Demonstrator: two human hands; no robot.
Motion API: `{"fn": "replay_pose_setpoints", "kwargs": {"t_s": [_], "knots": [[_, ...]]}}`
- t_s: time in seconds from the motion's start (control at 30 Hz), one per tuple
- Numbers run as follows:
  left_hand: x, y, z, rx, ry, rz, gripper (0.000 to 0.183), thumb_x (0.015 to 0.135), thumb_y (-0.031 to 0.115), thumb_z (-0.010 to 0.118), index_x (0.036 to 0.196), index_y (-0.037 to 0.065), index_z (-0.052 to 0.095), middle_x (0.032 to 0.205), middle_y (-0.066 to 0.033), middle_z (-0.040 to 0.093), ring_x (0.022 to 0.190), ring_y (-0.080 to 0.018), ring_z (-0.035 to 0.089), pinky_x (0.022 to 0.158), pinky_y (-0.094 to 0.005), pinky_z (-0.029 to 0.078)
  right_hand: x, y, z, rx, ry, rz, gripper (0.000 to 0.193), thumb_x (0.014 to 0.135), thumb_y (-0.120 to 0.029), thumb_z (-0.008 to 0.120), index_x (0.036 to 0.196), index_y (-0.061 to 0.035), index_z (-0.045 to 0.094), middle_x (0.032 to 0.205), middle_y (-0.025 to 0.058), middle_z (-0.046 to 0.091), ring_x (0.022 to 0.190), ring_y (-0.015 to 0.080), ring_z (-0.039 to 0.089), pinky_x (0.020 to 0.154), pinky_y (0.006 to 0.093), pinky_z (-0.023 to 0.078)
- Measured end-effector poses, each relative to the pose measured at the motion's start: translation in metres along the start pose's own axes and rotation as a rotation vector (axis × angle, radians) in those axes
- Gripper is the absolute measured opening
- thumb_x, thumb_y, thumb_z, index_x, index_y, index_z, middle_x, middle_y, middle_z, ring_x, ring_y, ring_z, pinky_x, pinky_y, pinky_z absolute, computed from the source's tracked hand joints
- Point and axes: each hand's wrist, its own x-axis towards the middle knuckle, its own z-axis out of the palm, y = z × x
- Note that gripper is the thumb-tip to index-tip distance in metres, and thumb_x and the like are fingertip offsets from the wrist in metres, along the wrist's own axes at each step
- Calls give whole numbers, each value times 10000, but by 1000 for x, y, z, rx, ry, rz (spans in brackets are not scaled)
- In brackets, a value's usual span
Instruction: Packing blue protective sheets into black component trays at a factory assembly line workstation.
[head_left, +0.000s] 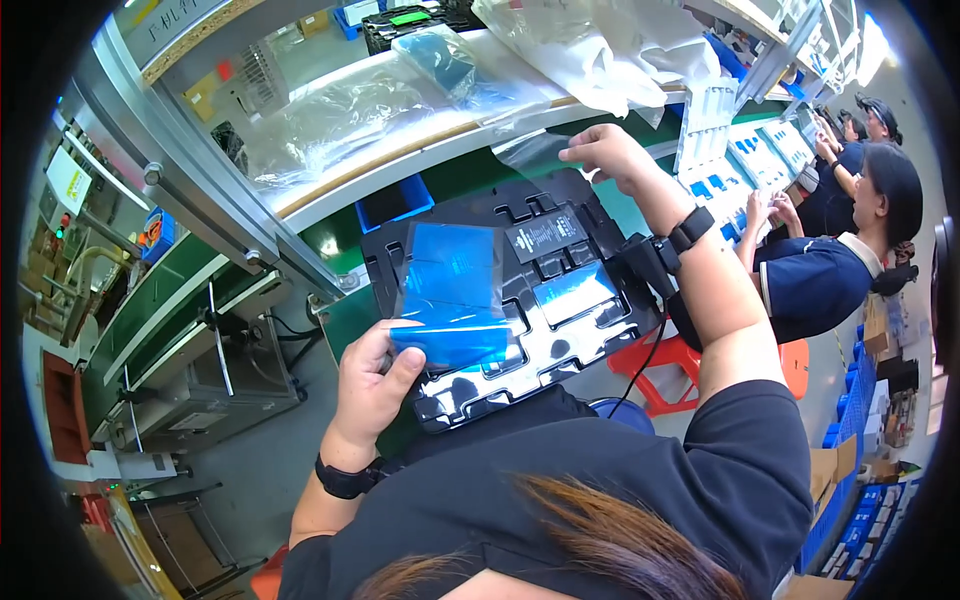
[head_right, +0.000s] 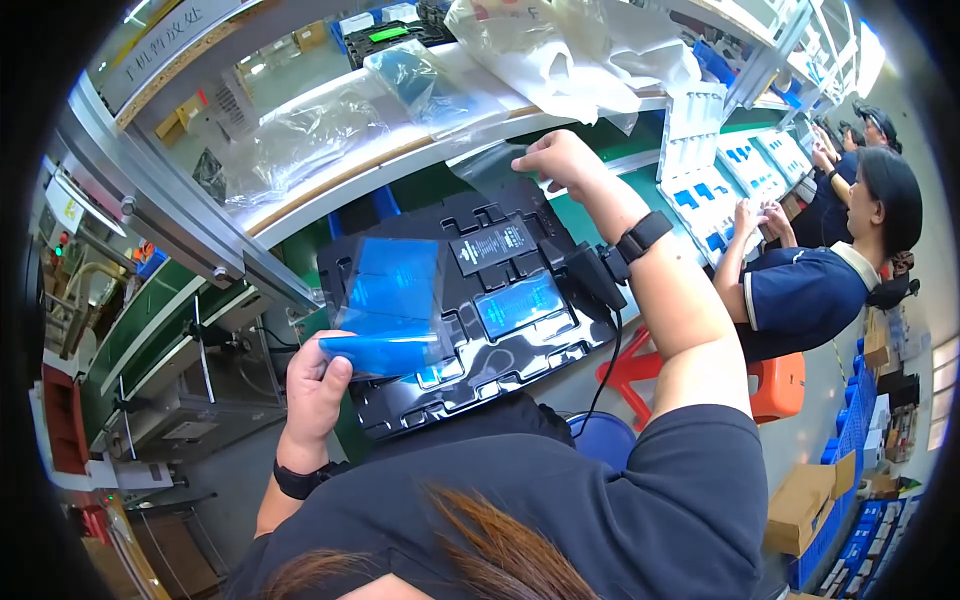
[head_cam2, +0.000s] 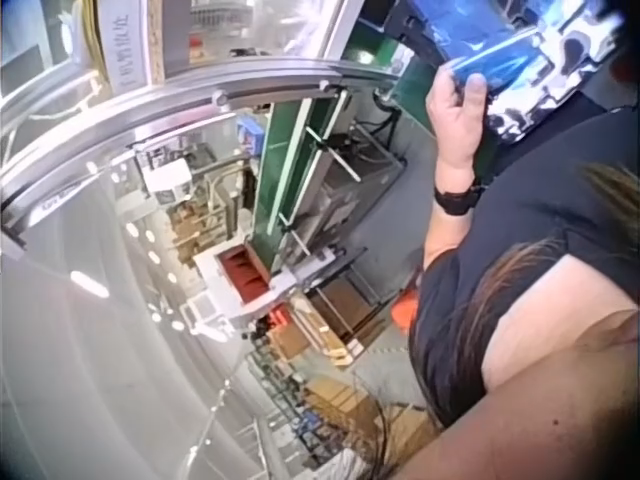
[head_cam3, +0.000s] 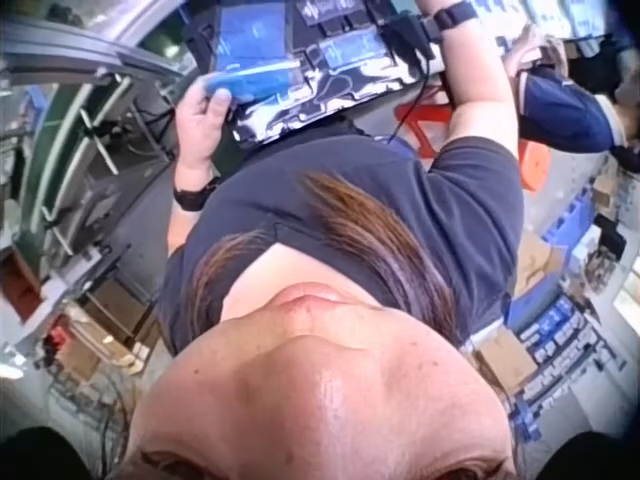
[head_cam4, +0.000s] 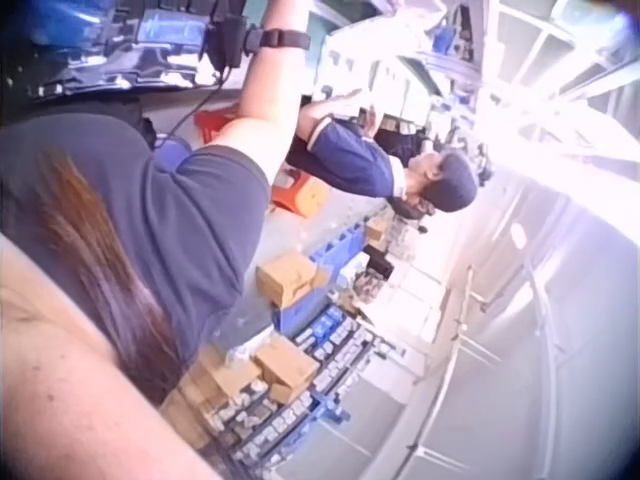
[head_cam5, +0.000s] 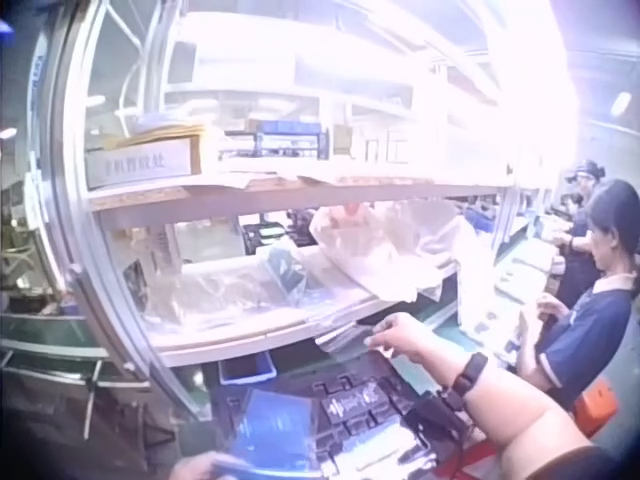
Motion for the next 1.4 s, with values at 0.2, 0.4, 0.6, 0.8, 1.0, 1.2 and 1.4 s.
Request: {"fn": "replay_pose_setpoints", "kwargs": {"t_s": [0.2, 0.4, 0.6, 0.8, 1.0, 1.2, 1.4], "knots": [[0, -4, -3, 20, 18, 16, 347, 857, 277, 607, 988, -40, 550, 829, -46, 594, 738, -73, 545, 649, -194, 428, -6, -15, -3, 365, -139, 39, 228, 802, -135, 620, 973, 4, 560, 805, 82, 590, 592, 131, 571, 533, 246, 482], [0, -4, -3, 39, 24, 11, 358, 857, 293, 605, 986, -37, 554, 807, -29, 582, 711, -55, 513, 628, -181, 408, -32, -39, -20, 545, -309, -114, 307, 850, -36, 488, 1143, 41, 436, 955, 195, 609, 720, 246, 652, 575, 297, 545], [0, -3, 2, -9, 34, -13, 335, 883, 284, 564, 971, -40, 553, 821, -63, 611, 721, -96, 576, 647, -214, 451, -42, -45, -37, 499, -322, -195, 438, 844, -6, 468, 1272, -19, 378, 966, 187, 618, 703, 226, 659, 555, 280, 553], [2, 0, 3, 62, -11, 41, 289, 915, 253, 506, 945, -30, 556, 826, -98, 635, 739, -162, 636, 685, -257, 494, -54, -53, -37, 441, -362, -241, 459, 848, -25, 483, 1292, -29, 367, 964, 176, 623, 680, 209, 658, 545, 265, 548], [0, -2, 6, 5, 22, 28, 281, 914, 245, 510, 953, -31, 546, 844, -93, 627, 752, -156, 630, 688, -259, 495, -72, -59, -27, 377, -228, -361, 562, 834, -67, 535, 1344, -54, 301, 951, 170, 630, 652, 199, 651, 518, 252, 520], [-2, -4, 2, -14, 34, 11, 344, 881, 293, 563, 997, -30, 539, 903, -79, 608, 817, -124, 591, 706, -239, 474, -72, -46, -18, 344, -240, -288, 505, 843, -133, 567, 1314, -95, 389, 989, 142, 625, 682, 175, 643, 542, 249, 510], [-3, 2, 2, 8, 1, 34, 531, 820, 460, 596, 1034, -24, 544, 907, -70, 593, 812, -115, 563, 722, -231, 446, -69, -42, -15, 253, -179, -333, 452, 844, -228, 557, 1241, -27, 474, 1110, 112, 586, 851, 168, 625, 638, 256, 486]]}}
